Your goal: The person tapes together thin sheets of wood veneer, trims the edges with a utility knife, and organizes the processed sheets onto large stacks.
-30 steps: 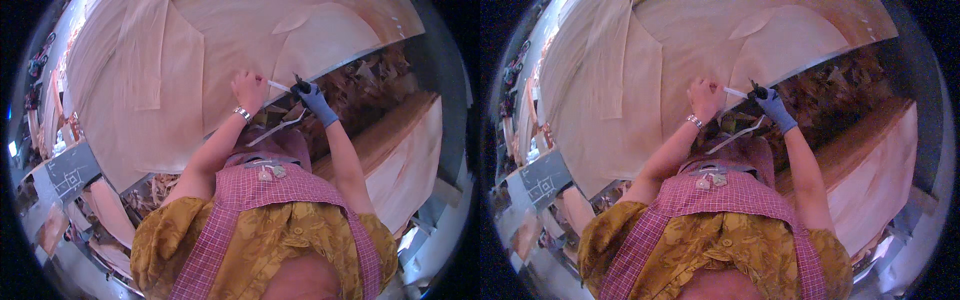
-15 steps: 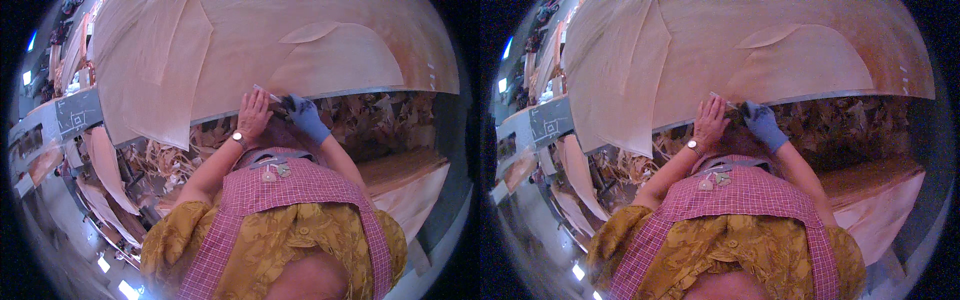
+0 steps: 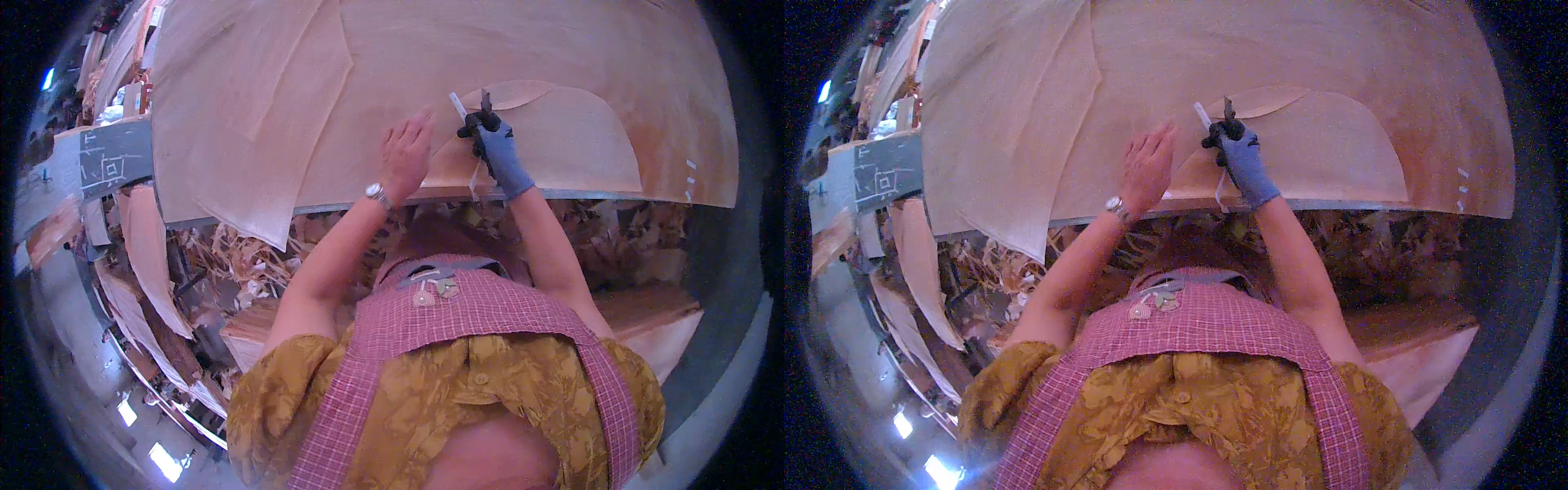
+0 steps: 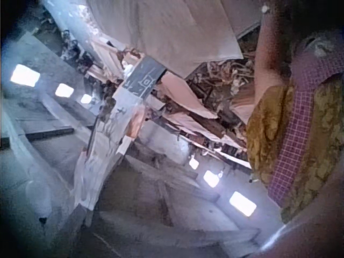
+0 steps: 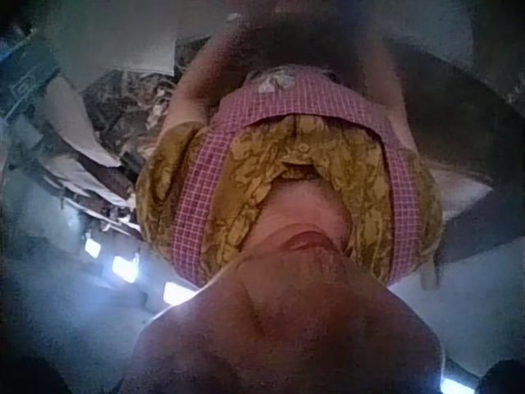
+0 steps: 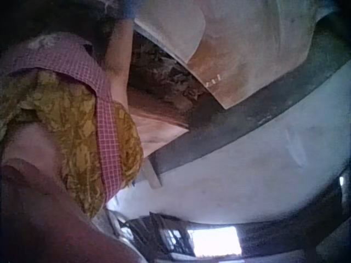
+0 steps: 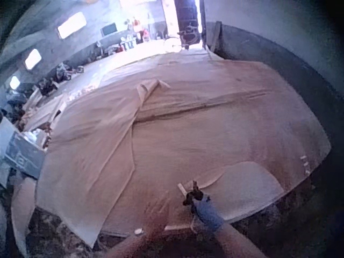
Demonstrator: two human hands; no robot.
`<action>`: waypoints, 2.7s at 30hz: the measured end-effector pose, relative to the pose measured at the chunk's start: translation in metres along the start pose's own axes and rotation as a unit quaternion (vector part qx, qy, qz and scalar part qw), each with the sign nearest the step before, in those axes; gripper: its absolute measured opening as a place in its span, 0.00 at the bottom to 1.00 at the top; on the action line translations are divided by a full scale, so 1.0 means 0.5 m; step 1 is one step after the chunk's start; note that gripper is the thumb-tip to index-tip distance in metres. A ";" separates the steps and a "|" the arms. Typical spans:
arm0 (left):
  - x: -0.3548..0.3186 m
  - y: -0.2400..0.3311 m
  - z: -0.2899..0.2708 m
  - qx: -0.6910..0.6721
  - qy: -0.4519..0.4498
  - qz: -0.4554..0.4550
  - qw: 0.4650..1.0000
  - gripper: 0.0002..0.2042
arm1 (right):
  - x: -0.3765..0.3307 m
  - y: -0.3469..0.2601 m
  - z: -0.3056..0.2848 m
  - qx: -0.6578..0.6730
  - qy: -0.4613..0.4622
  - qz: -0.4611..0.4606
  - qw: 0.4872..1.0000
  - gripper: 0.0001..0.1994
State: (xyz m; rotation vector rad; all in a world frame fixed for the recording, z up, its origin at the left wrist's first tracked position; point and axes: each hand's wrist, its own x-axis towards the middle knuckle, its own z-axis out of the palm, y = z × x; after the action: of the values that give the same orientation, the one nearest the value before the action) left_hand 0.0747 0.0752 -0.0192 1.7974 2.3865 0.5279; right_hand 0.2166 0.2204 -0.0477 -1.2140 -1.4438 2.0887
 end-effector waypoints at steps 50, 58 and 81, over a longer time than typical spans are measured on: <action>0.144 0.193 0.114 -0.263 -0.175 -0.086 0.945 0.13 | -0.483 0.242 -0.251 0.188 0.277 0.062 0.940 0.08; 0.155 0.111 0.178 -0.323 -0.089 -0.176 0.926 0.13 | -0.547 0.307 -0.349 0.204 0.352 0.065 0.911 0.09; 0.147 0.168 0.133 -0.120 0.002 -0.209 0.970 0.17 | -0.352 0.154 -0.603 -0.043 0.417 -0.046 0.907 0.08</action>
State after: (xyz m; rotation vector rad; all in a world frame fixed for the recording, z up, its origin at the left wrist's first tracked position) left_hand 0.1488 0.1789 -0.0442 1.1520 2.4754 0.7231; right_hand 0.5720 0.2508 -0.0725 -1.7277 -1.1335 1.1702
